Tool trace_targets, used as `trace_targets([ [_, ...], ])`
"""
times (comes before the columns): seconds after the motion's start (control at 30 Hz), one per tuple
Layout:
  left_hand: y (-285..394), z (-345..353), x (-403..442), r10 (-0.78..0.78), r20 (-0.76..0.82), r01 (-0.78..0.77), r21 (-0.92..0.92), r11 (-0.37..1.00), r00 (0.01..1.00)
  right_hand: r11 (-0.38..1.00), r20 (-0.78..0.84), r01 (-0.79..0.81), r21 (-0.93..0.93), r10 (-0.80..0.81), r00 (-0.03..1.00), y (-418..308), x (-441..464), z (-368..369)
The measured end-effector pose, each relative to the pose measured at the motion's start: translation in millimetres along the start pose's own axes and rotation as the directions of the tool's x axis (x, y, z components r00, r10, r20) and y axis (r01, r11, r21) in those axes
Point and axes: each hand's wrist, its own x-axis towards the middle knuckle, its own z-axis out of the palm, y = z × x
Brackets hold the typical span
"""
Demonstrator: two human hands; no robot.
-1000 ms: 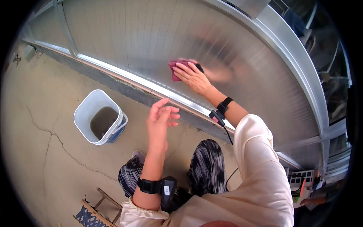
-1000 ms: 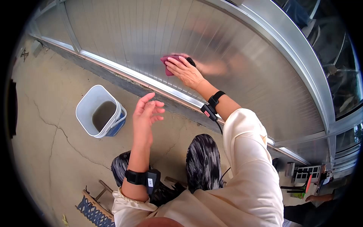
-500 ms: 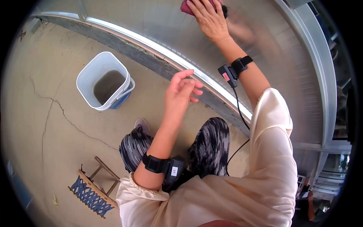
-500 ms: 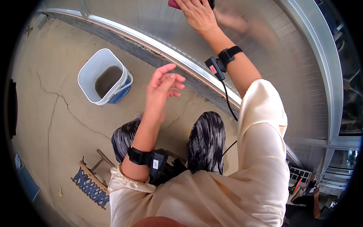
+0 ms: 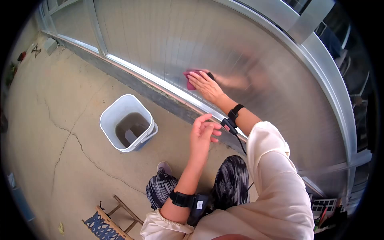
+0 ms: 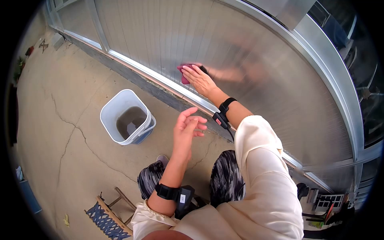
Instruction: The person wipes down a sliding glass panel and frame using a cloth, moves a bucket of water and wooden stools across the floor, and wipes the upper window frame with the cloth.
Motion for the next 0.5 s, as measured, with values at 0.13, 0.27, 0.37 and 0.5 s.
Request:
trace_targets([
  [0.13,-2,0,-4,0.018,-0.016,-0.018,0.005,1.0,1.0,0.968,-0.279,-0.248,-0.026,0.231,0.932,91,46,-96],
  [0.27,0,0,-8,-0.033,-0.045,0.034,0.023,0.999,0.998,0.926,-0.489,-0.365,-0.097,0.275,0.828,142,82,-130],
  [0.37,3,-1,-8,-0.004,-0.065,0.005,0.022,1.0,0.998,0.906,-0.475,-0.409,-0.114,0.312,0.823,121,86,-132],
  [0.5,5,-8,-10,0.024,-0.132,-0.028,-0.028,0.999,0.991,0.969,-0.307,-0.226,-0.102,0.186,0.933,49,87,-48],
])
